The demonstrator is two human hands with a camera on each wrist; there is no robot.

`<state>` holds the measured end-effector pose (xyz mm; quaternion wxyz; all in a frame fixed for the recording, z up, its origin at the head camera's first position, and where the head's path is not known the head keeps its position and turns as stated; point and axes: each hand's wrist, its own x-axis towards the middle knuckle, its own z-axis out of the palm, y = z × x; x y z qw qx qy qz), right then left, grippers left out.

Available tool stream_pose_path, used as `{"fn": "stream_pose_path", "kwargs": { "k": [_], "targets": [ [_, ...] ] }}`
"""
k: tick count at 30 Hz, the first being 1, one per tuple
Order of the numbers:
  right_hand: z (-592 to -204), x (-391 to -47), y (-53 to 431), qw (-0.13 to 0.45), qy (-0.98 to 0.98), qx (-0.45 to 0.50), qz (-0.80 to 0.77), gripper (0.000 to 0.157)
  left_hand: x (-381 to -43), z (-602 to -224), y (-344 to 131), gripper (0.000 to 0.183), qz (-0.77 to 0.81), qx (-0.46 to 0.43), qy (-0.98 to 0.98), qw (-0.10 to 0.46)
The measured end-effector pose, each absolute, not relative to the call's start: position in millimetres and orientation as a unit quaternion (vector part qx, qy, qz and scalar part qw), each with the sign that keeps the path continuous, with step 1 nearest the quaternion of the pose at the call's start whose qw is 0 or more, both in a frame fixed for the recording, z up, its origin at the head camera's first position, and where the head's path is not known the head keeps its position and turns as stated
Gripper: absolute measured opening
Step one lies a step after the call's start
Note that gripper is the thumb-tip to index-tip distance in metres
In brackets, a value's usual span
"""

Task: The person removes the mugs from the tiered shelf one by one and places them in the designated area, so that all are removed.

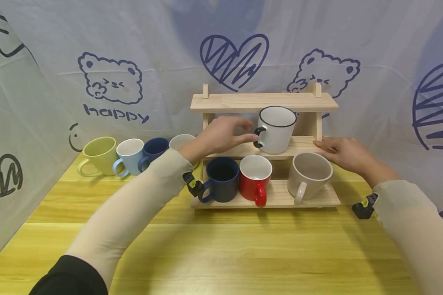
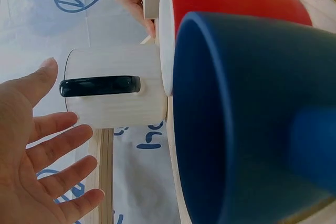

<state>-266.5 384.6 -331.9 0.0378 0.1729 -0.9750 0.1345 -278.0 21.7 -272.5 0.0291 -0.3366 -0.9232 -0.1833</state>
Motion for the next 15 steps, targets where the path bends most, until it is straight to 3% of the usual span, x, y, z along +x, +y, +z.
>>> {"fn": "stream_pose_path", "kwargs": {
  "k": [15],
  "targets": [
    [-332.6, -265.4, 385.1, 0.041, -0.974, 0.174, 0.136, 0.048, -283.0, -271.9, 41.6, 0.044, -0.170, -0.330, -0.928, 0.028]
  ]
}}
